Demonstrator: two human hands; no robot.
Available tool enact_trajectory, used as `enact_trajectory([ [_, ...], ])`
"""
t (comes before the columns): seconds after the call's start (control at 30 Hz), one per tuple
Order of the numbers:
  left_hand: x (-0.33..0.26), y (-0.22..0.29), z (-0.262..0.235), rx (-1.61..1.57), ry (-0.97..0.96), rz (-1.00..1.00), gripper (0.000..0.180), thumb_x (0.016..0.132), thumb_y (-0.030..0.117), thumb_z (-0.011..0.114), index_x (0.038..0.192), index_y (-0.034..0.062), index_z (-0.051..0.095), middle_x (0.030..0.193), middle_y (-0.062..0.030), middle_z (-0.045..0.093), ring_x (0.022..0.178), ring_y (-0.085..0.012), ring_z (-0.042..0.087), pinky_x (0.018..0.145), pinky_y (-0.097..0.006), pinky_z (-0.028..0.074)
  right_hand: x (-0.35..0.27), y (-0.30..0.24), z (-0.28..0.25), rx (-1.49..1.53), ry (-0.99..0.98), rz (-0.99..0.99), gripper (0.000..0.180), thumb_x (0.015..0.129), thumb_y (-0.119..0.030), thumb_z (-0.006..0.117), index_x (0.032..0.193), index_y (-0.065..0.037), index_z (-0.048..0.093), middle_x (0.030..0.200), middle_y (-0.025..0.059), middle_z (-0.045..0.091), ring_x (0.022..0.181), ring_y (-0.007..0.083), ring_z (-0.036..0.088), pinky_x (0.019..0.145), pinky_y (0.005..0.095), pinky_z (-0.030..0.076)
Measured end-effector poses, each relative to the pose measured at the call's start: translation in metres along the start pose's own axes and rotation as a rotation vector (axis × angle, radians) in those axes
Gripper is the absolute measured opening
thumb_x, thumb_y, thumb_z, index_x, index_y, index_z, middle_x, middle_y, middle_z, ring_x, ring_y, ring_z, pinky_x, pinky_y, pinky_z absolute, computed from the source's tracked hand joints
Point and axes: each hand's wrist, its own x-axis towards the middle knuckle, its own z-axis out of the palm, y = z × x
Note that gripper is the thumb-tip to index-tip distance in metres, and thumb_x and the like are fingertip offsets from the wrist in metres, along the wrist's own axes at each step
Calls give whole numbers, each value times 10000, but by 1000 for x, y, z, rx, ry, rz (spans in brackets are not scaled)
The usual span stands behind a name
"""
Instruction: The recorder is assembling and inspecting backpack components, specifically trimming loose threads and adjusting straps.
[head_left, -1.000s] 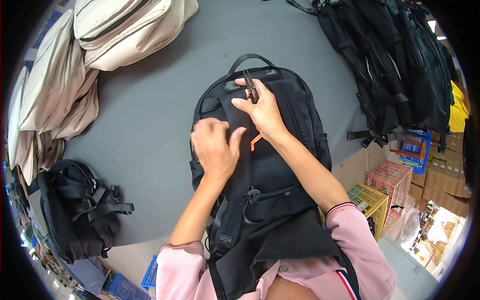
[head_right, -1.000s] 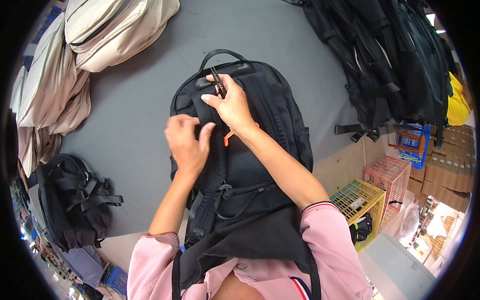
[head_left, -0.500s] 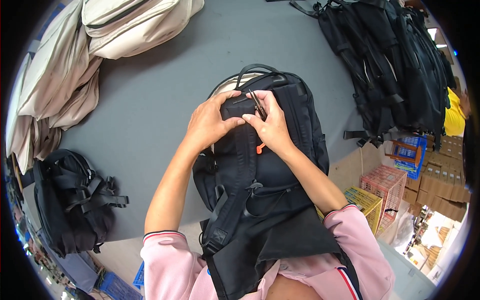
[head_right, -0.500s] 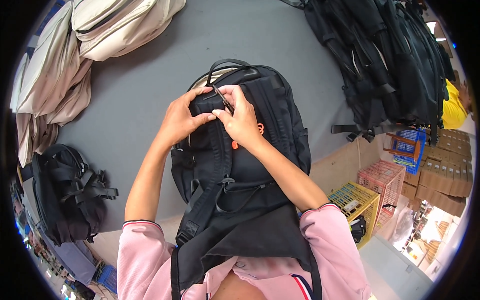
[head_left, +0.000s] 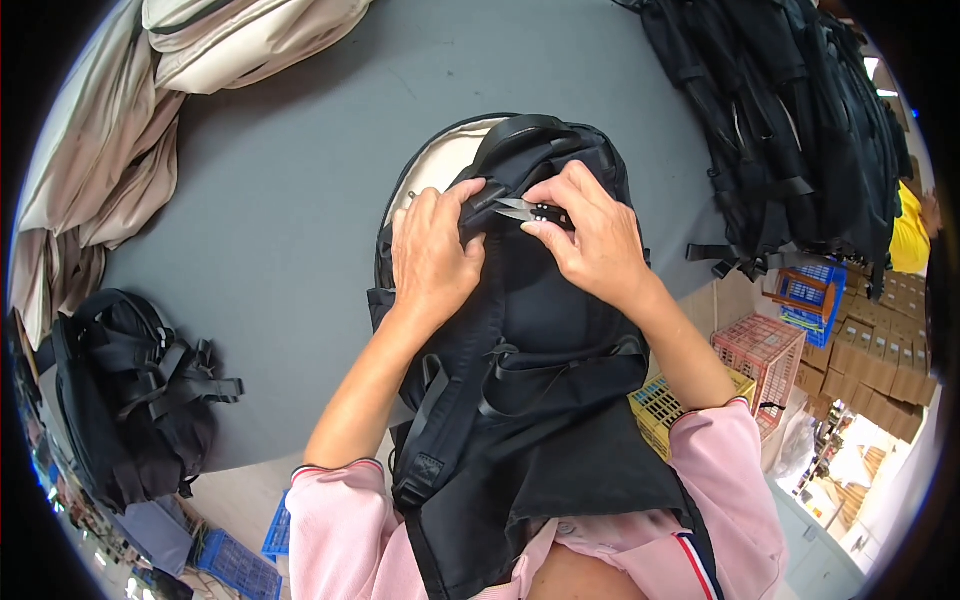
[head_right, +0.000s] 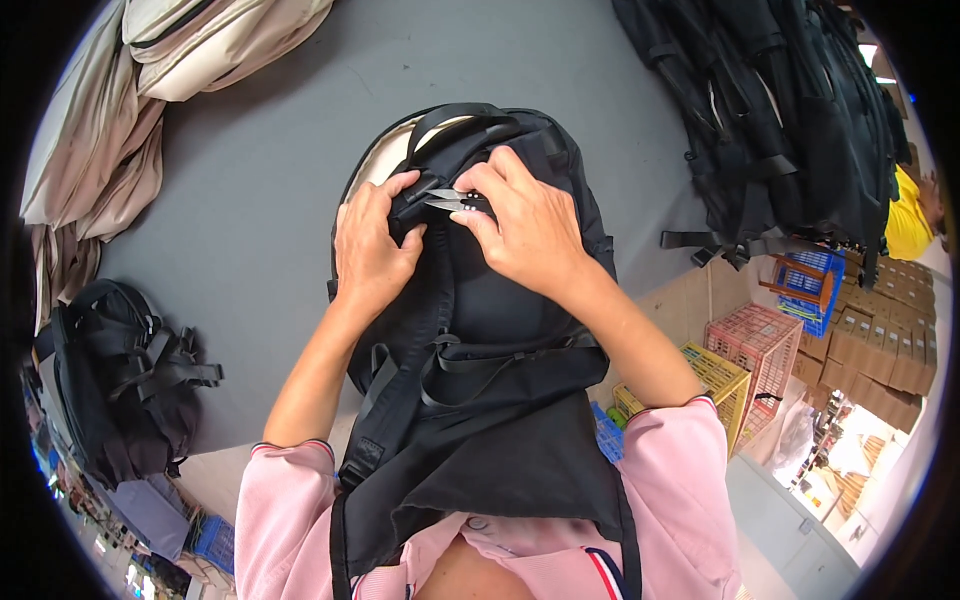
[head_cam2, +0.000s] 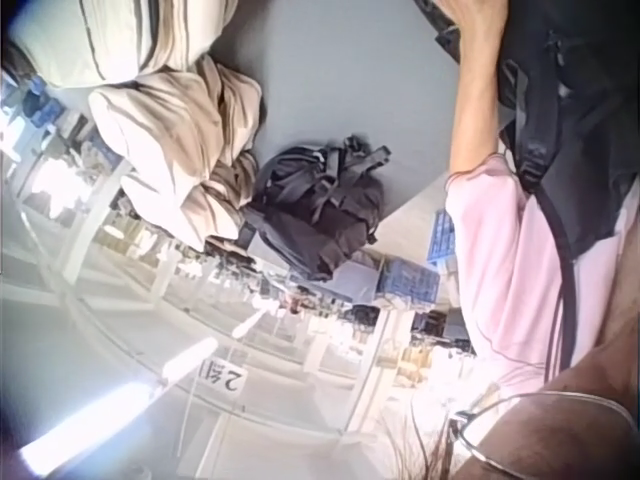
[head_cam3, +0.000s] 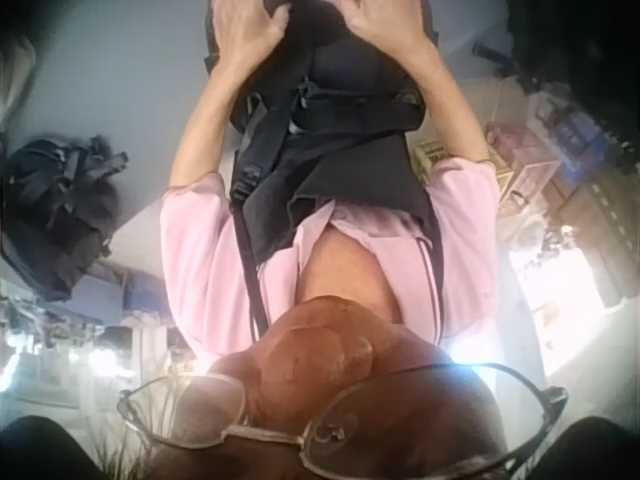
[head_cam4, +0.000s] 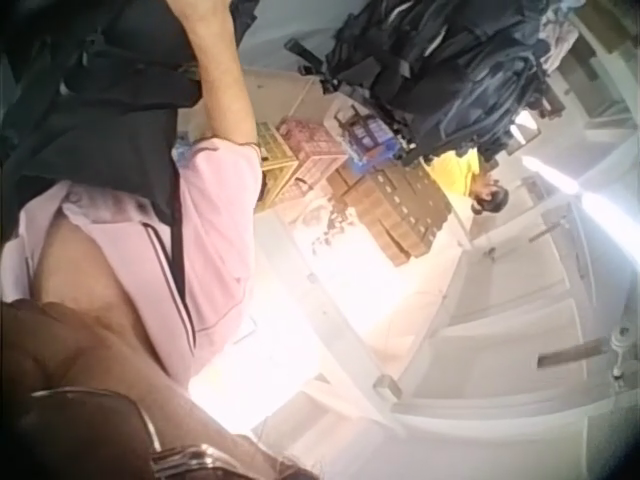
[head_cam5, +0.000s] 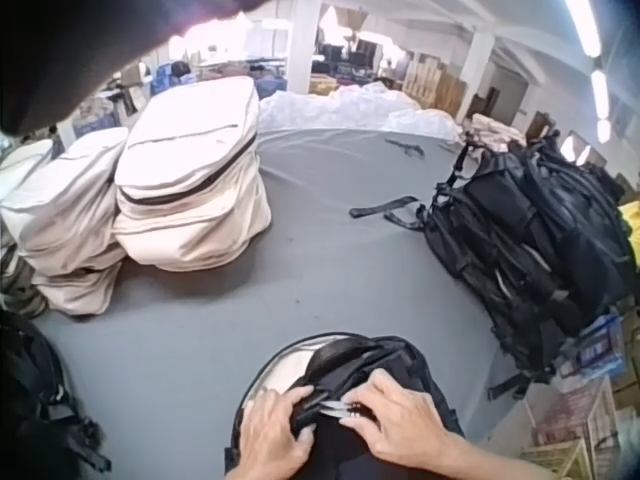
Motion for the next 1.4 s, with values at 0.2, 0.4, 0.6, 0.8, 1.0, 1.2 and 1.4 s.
enact_trajectory([
  [0.2, -4, 0, 5, 21, 93, 77, 574, 625, -15, 703, 1162, 110, 543, 855, -75, 509, 843, -257, 529, 742, -354, 379, 14, 9, -1, -63, -88, -161, 203, 764, -176, 683, 909, -87, 572, 869, 53, 500, 654, 258, 577, 574, 374, 454],
  [0.4, -4, -2, 4, 30, 95, 82, 587, 620, -15, 706, 1168, 112, 536, 855, -75, 506, 837, -259, 526, 743, -355, 376, 21, 14, -3, -176, -75, -347, 182, 747, -163, 685, 884, -83, 596, 856, 50, 512, 650, 248, 574, 581, 351, 454],
  [0.6, -5, -3, 3, 22, 86, 73, 589, 622, -8, 712, 1171, 113, 536, 855, -75, 505, 838, -257, 526, 758, -352, 377, 29, 22, -3, -136, -69, -434, 180, 726, -158, 697, 863, -85, 607, 854, 36, 526, 635, 245, 563, 572, 345, 449],
  [0.8, -2, -4, 6, 5, 82, 90, 588, 618, -5, 715, 1166, 116, 539, 835, -75, 477, 812, -248, 510, 719, -352, 351, 34, 31, -3, -133, -110, -473, 182, 721, -160, 701, 853, -89, 599, 851, 32, 525, 653, 243, 570, 561, 354, 443],
  [1.0, -4, -4, 7, 27, 102, 97, 585, 621, -1, 706, 1171, 115, 543, 829, -75, 469, 809, -247, 506, 721, -353, 347, 42, 17, -13, 13, -332, -210, 165, 731, -130, 683, 853, -67, 591, 838, 39, 537, 699, 259, 579, 571, 362, 440],
  [1.2, -3, -3, 7, 34, 115, 106, 587, 622, -1, 704, 1175, 111, 542, 824, -76, 460, 812, -250, 502, 733, -355, 348, 28, 27, -1, 489, -155, 15, 136, 742, -32, 664, 870, -12, 622, 799, 32, 533, 709, 126, 592, 639, 272, 482],
  [1.4, -5, -5, 6, 28, 105, 90, 587, 620, 11, 713, 1173, 111, 544, 824, -75, 457, 814, -245, 502, 732, -356, 349, 22, 17, 2, 95, -136, -130, 147, 739, -100, 695, 861, -70, 619, 818, 29, 555, 689, 181, 609, 624, 309, 470],
])
